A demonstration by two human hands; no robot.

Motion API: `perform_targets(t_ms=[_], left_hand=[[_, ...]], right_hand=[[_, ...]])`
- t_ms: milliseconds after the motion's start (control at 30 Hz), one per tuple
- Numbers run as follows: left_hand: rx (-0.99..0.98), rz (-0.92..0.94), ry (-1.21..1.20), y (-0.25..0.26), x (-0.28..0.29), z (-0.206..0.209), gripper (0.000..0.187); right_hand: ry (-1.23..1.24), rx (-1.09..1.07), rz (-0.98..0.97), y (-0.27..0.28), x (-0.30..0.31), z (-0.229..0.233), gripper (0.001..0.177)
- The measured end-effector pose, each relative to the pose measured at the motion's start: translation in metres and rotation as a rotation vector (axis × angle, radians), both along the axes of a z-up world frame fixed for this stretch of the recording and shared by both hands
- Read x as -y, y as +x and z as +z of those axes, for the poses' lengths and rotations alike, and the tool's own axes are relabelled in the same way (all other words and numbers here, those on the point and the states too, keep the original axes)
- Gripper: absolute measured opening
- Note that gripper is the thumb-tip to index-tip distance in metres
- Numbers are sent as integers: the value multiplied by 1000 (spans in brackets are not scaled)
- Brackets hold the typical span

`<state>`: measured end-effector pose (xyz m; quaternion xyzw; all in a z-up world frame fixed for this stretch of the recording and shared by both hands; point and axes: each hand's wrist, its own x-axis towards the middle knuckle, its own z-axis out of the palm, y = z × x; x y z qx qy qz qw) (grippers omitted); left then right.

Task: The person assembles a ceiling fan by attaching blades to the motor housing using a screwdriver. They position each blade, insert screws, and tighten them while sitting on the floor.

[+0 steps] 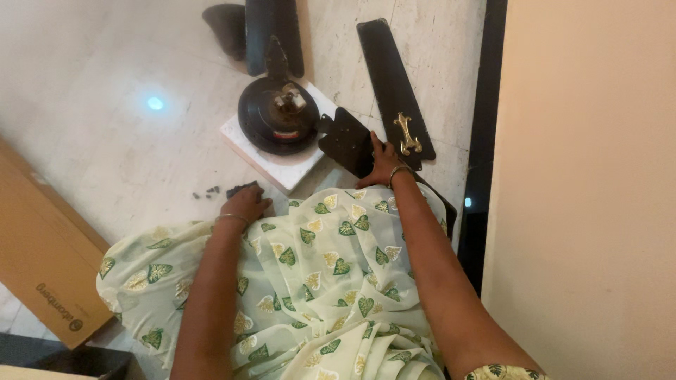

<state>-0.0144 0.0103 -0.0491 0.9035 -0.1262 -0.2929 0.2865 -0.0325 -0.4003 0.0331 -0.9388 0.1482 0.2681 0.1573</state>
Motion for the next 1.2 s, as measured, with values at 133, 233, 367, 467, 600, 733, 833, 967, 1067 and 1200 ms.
perform_targets(t_ms=[133, 233, 367, 467, 600, 733, 833, 967, 1067, 1200], left_hand=[[-3, 1, 3, 0, -1, -7, 52], [-2, 6, -13, -2, -2, -11, 52], [57, -28, -13, -2, -1, -4, 51], [5, 2, -49, -7, 7, 17, 52], [-240, 156, -529, -11, 17, 76, 53], [-528, 338, -966, 2, 12, 147, 60], [-525, 168, -727, -4, 12, 183, 53], [-352, -113, -345, -29, 22, 198, 44], [-274, -60, -519, -40, 19, 191, 40], [-324, 94, -628, -40, 14, 181, 38]], right_hand=[[-21, 83, -17, -8, -7, 12, 171], [-78, 117, -25, -12, -15, 27, 172], [-165, 195, 29, -17, -32, 68, 166], [-255, 352, 165, -27, -48, 103, 160], [-304, 503, 478, -39, -67, 139, 149], [-289, 704, 868, -52, -83, 149, 123], [-213, 775, 1100, -59, -101, 142, 106], [-244, 775, 1230, -58, -124, 134, 102], [-264, 787, 1220, -58, -133, 134, 102], [-339, 875, 1123, -57, -133, 143, 99]])
